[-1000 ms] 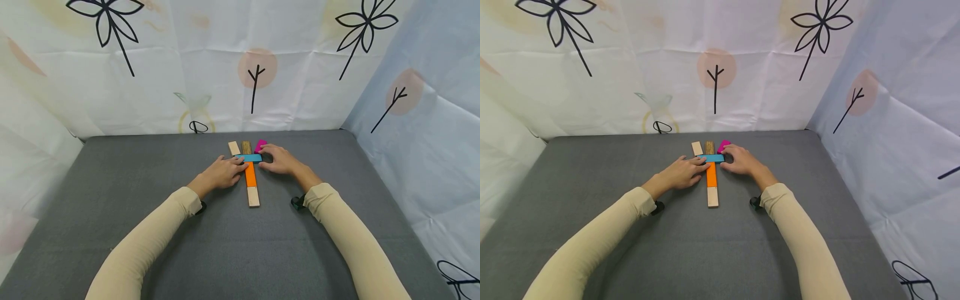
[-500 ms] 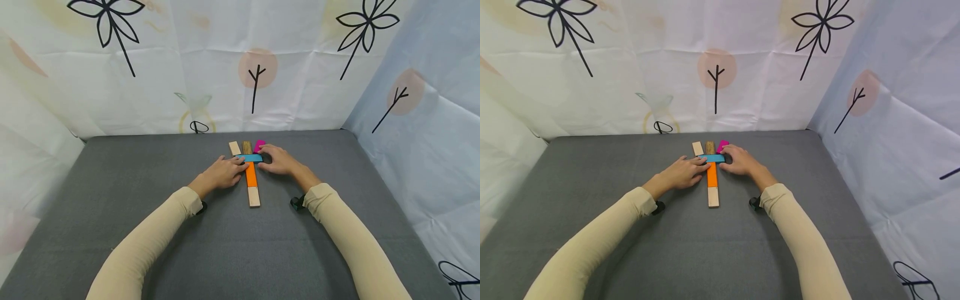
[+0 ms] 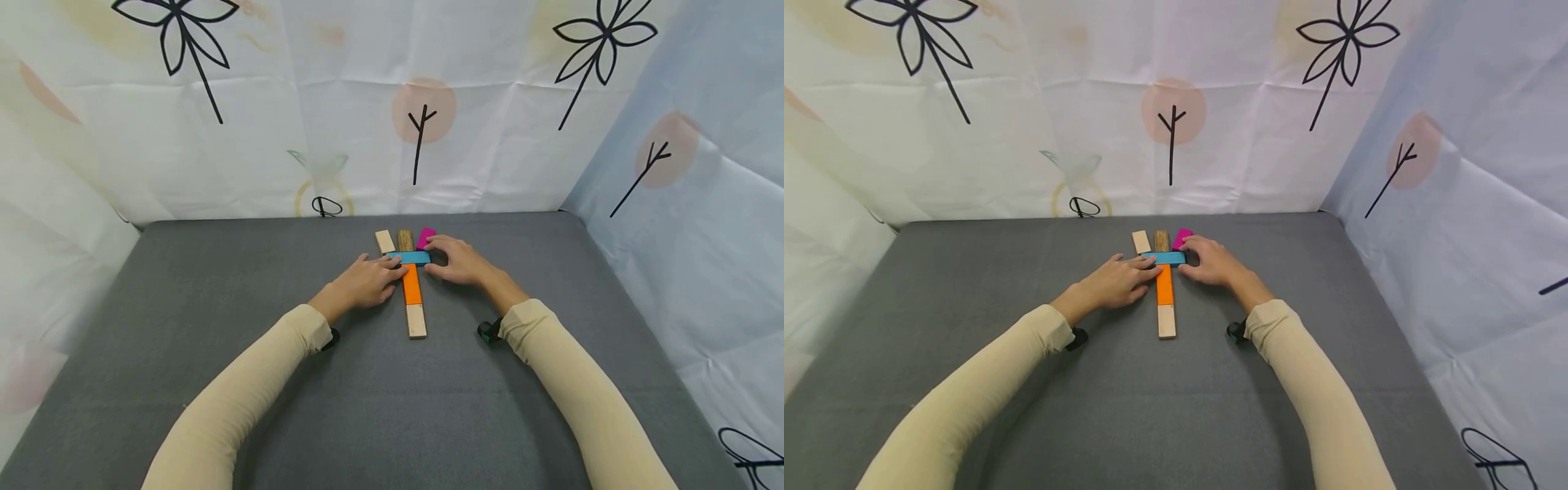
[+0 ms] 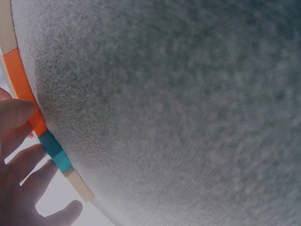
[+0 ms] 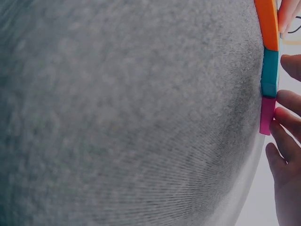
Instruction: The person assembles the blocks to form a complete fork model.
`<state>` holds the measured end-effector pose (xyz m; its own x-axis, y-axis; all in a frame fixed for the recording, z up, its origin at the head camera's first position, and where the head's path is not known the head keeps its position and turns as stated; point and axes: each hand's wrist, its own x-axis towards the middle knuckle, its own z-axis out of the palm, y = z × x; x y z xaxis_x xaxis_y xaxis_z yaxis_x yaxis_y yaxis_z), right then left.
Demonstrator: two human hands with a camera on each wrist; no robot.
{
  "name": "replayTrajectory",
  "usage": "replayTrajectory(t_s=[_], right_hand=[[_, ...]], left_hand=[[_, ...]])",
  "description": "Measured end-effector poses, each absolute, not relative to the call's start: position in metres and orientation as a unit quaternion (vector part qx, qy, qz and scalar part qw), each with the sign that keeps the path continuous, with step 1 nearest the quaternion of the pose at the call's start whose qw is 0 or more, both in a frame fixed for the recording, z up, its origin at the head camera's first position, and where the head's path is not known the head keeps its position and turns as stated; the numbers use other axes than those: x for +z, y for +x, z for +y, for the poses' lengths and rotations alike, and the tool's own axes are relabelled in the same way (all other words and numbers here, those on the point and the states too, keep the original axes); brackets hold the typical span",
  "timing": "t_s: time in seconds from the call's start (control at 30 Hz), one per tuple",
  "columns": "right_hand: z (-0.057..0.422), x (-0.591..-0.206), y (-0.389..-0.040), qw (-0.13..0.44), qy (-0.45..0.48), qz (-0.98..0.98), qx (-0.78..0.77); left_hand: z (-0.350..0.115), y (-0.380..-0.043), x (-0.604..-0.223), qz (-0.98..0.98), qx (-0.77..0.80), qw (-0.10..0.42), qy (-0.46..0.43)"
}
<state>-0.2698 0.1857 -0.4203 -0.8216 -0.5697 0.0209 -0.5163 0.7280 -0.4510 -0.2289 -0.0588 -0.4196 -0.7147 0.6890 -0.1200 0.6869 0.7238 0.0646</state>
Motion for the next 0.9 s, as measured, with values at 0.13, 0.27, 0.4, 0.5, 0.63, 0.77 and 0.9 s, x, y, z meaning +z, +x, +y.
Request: replayTrajectory(t_s=[0.13, 0.27, 0.4, 0.5, 0.63, 0.77, 0.9], right_hand=[[0.186, -0.421, -0.269, 0.056, -0.295, 0.929, -0.218], [0.187, -0.421, -0.269, 0.056, -0.294, 0.929, -0.219], [0.188, -0.421, -0.268, 0.057, -0.294, 0.928, -0.221], [0.188, -0.42, -0.268, 0.058, -0.294, 0.929, -0.217], [0.188, -0.419, -0.268, 0.059, -0.295, 0.931, -0.208], [0.189, -0.42, -0.267, 0.046, -0.304, 0.933, -0.186], [0.198, -0.419, -0.266, 0.01, -0.293, 0.945, -0.144]], left_hand=[[-0.058, -0.229, -0.419, 0.926, 0.003, 0.069, 0.37], [-0.057, -0.228, -0.42, 0.926, 0.006, 0.068, 0.37], [-0.057, -0.228, -0.421, 0.926, 0.009, 0.074, 0.369], [-0.055, -0.229, -0.42, 0.928, 0.016, 0.081, 0.363], [-0.051, -0.233, -0.417, 0.932, 0.029, 0.089, 0.351], [-0.048, -0.236, -0.413, 0.934, 0.031, 0.098, 0.343], [-0.055, -0.235, -0.41, 0.936, 0.053, 0.094, 0.334]])
